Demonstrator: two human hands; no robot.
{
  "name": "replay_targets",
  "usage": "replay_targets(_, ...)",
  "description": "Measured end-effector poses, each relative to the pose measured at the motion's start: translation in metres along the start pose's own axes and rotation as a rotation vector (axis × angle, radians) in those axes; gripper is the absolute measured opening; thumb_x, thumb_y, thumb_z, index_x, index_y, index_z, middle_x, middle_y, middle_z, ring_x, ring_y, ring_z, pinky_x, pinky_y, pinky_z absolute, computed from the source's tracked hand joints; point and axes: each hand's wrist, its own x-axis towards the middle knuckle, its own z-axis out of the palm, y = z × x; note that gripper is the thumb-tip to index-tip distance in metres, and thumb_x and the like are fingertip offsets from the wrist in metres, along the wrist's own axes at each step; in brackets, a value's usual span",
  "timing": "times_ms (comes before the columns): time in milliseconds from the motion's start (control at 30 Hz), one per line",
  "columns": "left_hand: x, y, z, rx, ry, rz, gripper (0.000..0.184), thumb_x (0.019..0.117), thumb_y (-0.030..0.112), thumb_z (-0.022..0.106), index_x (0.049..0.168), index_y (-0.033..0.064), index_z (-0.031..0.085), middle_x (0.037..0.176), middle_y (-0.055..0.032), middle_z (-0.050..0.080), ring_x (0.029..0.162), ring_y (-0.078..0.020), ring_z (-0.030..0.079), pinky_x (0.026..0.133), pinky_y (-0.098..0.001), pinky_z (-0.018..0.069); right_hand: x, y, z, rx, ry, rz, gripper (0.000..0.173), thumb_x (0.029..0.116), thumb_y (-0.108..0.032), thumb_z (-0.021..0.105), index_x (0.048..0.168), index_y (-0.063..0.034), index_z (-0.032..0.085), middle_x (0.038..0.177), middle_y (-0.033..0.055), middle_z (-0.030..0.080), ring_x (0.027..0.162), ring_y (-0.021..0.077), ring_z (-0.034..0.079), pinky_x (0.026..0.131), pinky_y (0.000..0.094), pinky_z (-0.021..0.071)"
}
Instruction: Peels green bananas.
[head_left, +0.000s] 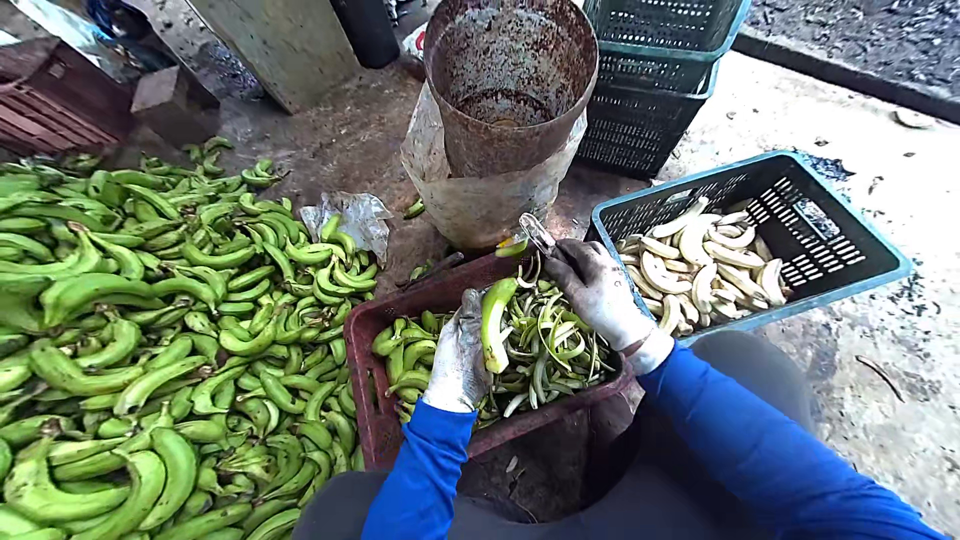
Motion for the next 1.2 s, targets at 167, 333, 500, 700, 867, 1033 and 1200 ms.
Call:
replay_targets(167,0.013,0.005,-0.007,-0.061,0.106,0.061,0.042,0.1070,0.048,0.046,0.123,0.0139,0.064,0.087,-0.0094,0.066,0.066,-0.0189,0.062,0.056,-0.0345,0.0552,-0.037,-0.020,0.006,0.187,-0.196,-0.159,0.040,0.0996,-0.045,0.064,0.130,-0.0202,0.068,0.117,0.0011,0.066,0.100,0.0119,0.066,0.084,0.0389,0.0599)
replay_targets(333,0.007,0.009,-0.008,-0.097,0.103,0.100,0.048,0.1084,0.051,0.037,0.132,0.0188,0.064,0.110,-0.0061,0.070,0.092,-0.0178,0.068,0.078,-0.0388,0.0586,-0.061,-0.030,0.020,0.201,-0.382,-0.311,0.040,0.1014,-0.047,0.060,0.127,-0.0188,0.071,0.113,0.0019,0.069,0.102,0.0109,0.065,0.089,0.0352,0.0565)
replay_targets(500,0.003,0.004,-0.003,-0.071,0.078,0.090,0.045,0.1111,0.044,0.032,0.126,0.0148,0.063,0.097,-0.0082,0.069,0.077,-0.0174,0.065,0.064,-0.0346,0.0568,-0.045,-0.024,0.026,0.110,-0.278,-0.273,0.039,0.0989,-0.049,0.063,0.126,-0.0220,0.072,0.108,0.0003,0.069,0.099,0.0117,0.065,0.087,0.0373,0.0571)
replay_targets(700,0.001,0.006,0.001,0.017,0.044,0.063,0.045,0.1087,0.048,0.039,0.128,0.0168,0.066,0.098,-0.0095,0.069,0.073,-0.0192,0.064,0.059,-0.0344,0.0553,-0.008,-0.011,0.011,0.046,0.036,0.002,0.041,0.0989,-0.045,0.066,0.132,-0.0208,0.068,0.120,0.0084,0.065,0.104,0.0232,0.065,0.085,0.0500,0.0570)
replay_targets(867,0.013,0.005,-0.011,0.003,0.090,0.168,0.040,0.1070,0.042,0.050,0.137,0.0168,0.061,0.097,-0.0122,0.067,0.074,-0.0232,0.066,0.062,-0.0399,0.0592,-0.026,-0.022,0.000,0.219,-0.107,-0.018,0.039,0.0989,-0.047,0.064,0.130,-0.0231,0.069,0.116,-0.0009,0.066,0.099,0.0114,0.065,0.082,0.0389,0.0590)
replay_targets(1033,0.016,0.000,-0.015,-0.043,0.161,0.281,0.039,0.1097,0.039,0.043,0.139,0.0171,0.057,0.104,-0.0075,0.069,0.082,-0.0176,0.067,0.070,-0.0370,0.0591,-0.063,-0.032,0.019,0.274,-0.397,-0.216,0.038,0.1009,-0.046,0.062,0.126,-0.0194,0.072,0.112,-0.0003,0.069,0.097,0.0086,0.066,0.085,0.0333,0.0582)
replay_targets(1200,0.001,-0.001,-0.005,0.042,-0.052,0.159,0.035,0.1099,0.029,0.044,0.137,0.0137,0.060,0.099,-0.0106,0.068,0.075,-0.0184,0.066,0.063,-0.0340,0.0586,-0.038,-0.022,0.028,0.117,-0.105,-0.210,0.036,0.0972,-0.043,0.068,0.125,-0.0214,0.073,0.112,0.0030,0.067,0.100,0.0165,0.065,0.086,0.0419,0.0582)
